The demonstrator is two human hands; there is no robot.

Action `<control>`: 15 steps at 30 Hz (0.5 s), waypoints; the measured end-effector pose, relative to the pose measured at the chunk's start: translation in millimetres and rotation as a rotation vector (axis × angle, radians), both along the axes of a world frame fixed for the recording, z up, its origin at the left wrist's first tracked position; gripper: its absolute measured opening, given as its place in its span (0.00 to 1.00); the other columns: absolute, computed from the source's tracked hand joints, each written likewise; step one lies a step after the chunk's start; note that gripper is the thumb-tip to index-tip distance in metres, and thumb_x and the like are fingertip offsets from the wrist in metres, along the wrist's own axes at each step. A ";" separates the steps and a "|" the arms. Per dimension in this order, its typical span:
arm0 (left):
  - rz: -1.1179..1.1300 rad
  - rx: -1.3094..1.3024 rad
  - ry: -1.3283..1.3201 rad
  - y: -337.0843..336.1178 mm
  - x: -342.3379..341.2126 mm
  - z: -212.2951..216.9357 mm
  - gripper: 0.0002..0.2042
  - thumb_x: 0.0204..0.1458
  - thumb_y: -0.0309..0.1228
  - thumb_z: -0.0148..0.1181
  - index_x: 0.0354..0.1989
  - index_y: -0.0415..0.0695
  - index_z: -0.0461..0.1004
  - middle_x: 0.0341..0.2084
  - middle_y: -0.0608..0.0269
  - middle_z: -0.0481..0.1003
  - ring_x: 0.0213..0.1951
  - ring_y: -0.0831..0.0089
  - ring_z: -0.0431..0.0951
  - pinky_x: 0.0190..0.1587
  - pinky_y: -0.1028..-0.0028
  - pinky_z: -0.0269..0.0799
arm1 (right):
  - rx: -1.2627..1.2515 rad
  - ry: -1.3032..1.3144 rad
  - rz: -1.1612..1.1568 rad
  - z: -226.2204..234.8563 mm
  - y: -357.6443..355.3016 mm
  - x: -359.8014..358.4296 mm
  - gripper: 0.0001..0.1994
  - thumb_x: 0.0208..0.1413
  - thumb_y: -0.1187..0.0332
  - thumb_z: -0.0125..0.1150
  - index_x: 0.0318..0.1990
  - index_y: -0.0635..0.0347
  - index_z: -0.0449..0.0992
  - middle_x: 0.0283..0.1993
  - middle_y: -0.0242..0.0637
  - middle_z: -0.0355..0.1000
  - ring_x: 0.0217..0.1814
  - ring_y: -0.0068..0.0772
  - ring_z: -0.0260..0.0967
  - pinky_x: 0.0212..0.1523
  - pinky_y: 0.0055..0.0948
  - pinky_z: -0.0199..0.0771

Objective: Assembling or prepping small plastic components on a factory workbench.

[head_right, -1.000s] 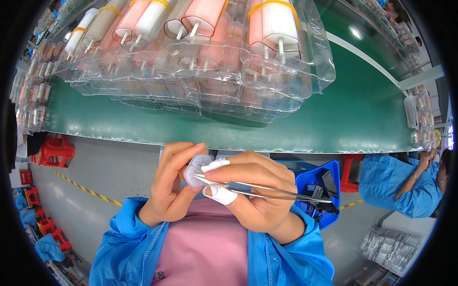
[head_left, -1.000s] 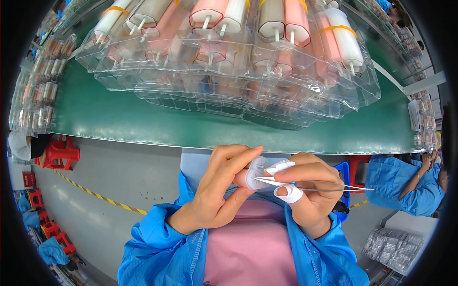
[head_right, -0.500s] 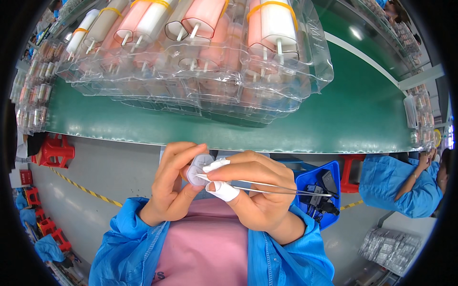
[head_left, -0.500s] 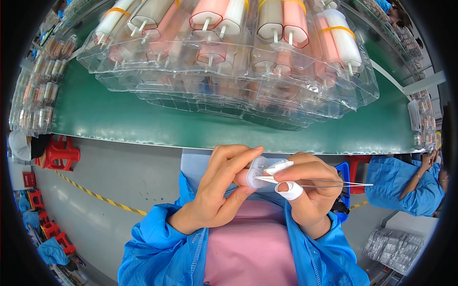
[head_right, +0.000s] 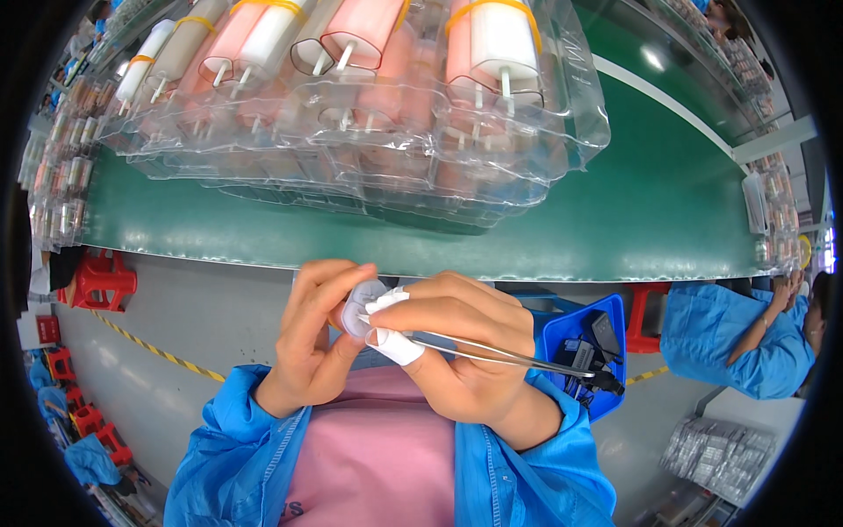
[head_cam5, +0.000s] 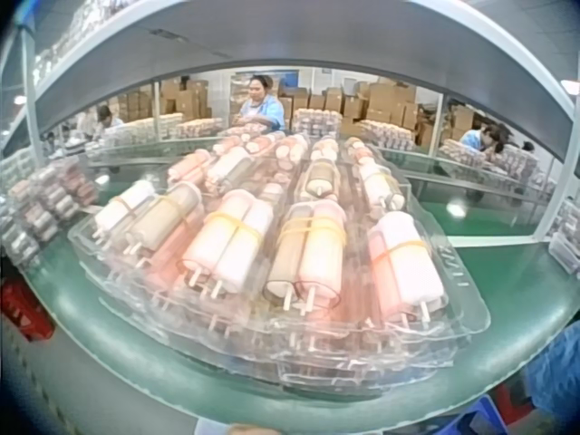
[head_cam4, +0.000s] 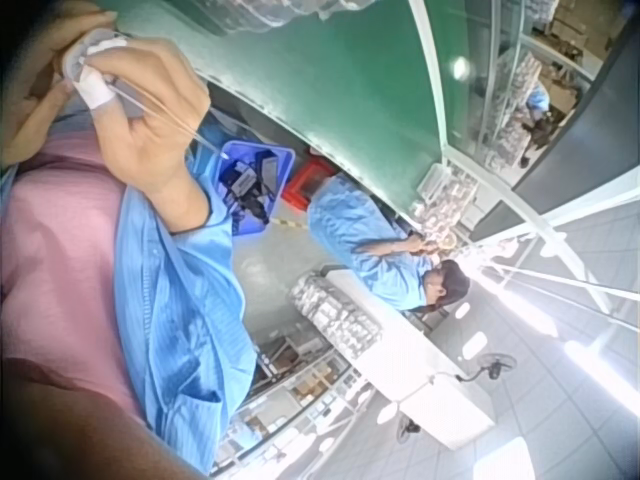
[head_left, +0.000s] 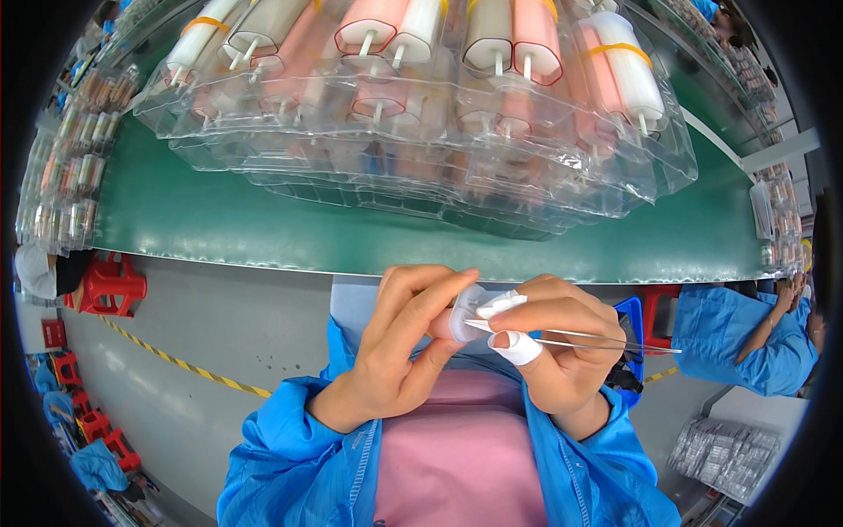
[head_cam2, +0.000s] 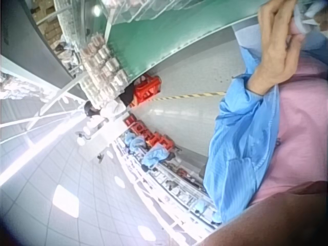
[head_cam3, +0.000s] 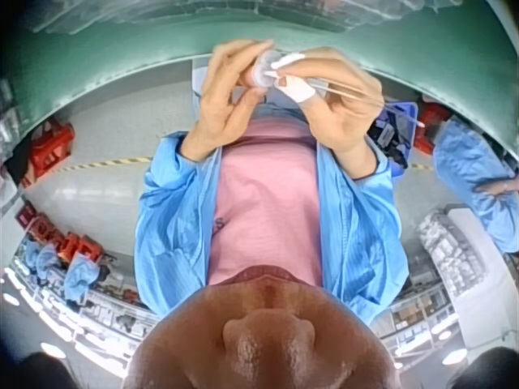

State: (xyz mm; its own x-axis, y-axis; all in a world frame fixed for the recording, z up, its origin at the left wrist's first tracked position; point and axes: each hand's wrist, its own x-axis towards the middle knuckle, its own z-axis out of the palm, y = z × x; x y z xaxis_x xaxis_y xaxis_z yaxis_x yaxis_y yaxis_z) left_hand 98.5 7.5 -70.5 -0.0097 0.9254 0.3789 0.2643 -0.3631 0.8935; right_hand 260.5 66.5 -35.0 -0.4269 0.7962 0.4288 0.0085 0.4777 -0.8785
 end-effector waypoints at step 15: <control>0.045 0.093 0.123 1.7 -0.2 -2.7 0.25 0.40 0.19 0.60 0.53 0.33 0.67 0.41 0.51 0.67 0.40 0.60 0.67 0.42 0.68 0.65 | -0.005 -0.050 0.028 6.1 6.3 -1.3 0.08 0.41 0.78 0.64 0.32 0.63 0.78 0.30 0.42 0.75 0.29 0.32 0.74 0.28 0.23 0.72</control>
